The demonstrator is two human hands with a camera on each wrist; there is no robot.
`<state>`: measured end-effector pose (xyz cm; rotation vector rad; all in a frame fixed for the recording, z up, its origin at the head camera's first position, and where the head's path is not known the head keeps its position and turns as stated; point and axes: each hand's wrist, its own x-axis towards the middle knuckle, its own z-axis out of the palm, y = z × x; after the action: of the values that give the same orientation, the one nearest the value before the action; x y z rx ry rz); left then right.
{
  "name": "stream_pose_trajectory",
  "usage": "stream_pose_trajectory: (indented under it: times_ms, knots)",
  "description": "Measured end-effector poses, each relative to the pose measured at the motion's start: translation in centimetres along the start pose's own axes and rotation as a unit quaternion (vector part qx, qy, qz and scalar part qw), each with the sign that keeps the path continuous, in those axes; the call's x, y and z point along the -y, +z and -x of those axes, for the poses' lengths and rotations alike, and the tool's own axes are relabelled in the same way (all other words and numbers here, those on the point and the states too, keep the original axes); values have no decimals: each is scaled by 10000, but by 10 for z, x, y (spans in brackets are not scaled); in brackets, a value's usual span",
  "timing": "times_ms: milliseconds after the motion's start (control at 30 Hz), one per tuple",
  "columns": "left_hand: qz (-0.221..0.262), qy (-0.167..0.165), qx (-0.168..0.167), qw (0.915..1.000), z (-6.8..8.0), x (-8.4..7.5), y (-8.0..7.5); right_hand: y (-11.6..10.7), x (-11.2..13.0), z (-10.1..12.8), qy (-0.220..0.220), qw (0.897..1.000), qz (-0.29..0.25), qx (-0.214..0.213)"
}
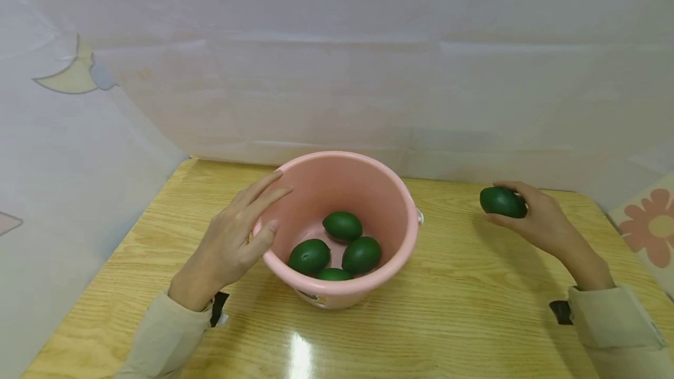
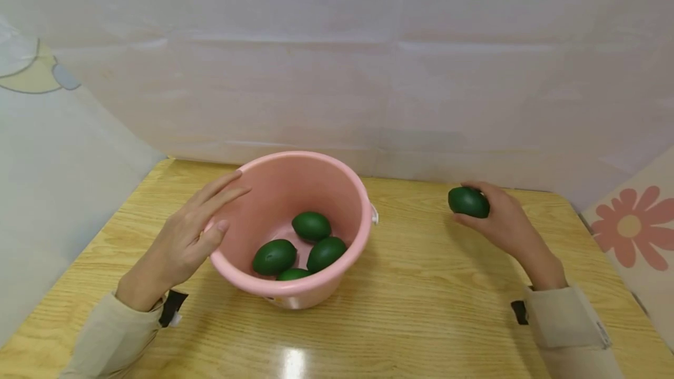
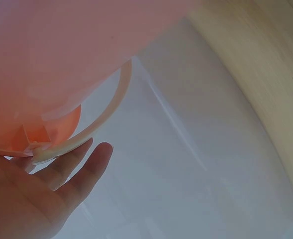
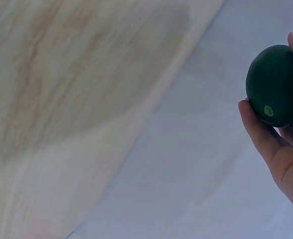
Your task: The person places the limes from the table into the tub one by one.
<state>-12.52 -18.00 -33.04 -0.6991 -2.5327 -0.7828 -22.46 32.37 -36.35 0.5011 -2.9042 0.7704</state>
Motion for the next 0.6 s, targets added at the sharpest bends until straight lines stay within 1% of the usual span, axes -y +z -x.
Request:
stream_pose_trajectory:
  times_ms: [467,600]
  knots:
    - [22,13,-7,10000,0,1,0,-12,45,6,-78,9996,-110,-231]
    - [22,19,-6,10000,1,1,0,-14,60,8,-196,9992,-198,-297]
